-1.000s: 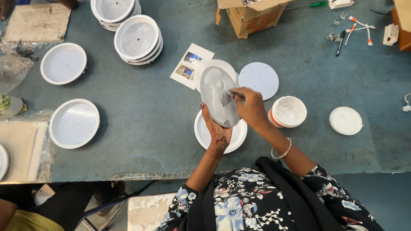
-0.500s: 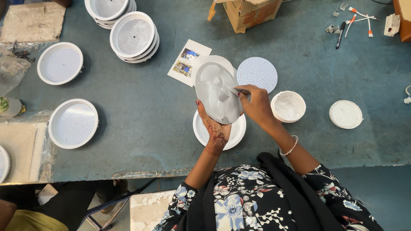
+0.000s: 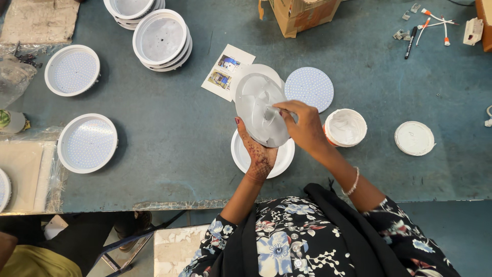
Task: The person applies a white paste to the interior surface of circular LED light fixtures using a small rectangular tool. She repeatedly scoops the paste from a container and spreads it evenly inside each fixture, then places the treated unit aside on the table.
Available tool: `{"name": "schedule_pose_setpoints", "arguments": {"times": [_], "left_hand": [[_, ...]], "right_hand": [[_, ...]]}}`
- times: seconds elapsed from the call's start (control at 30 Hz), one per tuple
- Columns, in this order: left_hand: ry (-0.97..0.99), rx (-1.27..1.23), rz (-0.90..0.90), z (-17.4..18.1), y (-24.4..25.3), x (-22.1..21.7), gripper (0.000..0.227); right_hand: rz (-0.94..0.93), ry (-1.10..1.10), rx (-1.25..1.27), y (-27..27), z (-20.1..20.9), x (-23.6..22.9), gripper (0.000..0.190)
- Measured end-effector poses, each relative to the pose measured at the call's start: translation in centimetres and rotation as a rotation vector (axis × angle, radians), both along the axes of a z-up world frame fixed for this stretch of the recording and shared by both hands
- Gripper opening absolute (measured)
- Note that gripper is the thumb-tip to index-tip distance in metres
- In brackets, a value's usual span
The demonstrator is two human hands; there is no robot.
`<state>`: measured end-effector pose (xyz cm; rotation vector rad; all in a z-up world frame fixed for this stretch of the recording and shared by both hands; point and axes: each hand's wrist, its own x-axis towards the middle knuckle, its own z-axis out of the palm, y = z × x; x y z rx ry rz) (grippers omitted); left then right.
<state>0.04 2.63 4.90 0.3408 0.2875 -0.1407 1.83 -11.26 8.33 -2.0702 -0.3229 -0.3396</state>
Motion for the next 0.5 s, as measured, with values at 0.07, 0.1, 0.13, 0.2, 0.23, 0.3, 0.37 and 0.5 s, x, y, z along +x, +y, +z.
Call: {"name": "schedule_pose_setpoints", "arguments": {"times": [0.07, 0.1, 0.13, 0.2, 0.23, 0.3, 0.37, 0.5], "left_hand": [[0.001, -0.004, -0.011, 0.1, 0.1, 0.1, 0.084], [0.001, -0.008, -0.017, 0.2, 0.2, 0.2, 0.084], [0.001, -0.017, -0.025, 0.2, 0.3, 0.4, 0.084], [0.005, -0.042, -0.036, 0.1, 0.6, 0.6, 0.084], [0.007, -0.054, -0.044, 0.0, 0.7, 0.8, 0.084], [0.009, -0.081, -0.049, 0.0, 0.7, 1.3, 0.084], [0.004, -0.108, -0.045, 0.0, 0.6, 1.8, 0.084], [-0.037, -0.095, -0.053, 0.0, 0.3, 2.0, 0.085]], "right_hand": [[0.020, -0.094, -0.040, 0.0, -0.2, 0.6, 0.027], [0.030, -0.104, -0.060, 0.1, -0.3, 0.6, 0.029], [0.044, -0.112, -0.083, 0.2, -0.4, 0.1, 0.032], [0.068, -0.115, -0.125, 0.3, -0.6, -1.2, 0.035], [0.078, -0.109, -0.145, 0.2, -0.6, -2.0, 0.035], [0.108, -0.111, -0.172, -0.1, -0.3, -3.3, 0.034], [0.151, -0.125, -0.181, -0.4, 0.1, -4.1, 0.032], [0.054, 0.071, -0.094, -1.3, 0.6, -3.5, 0.024]]}}
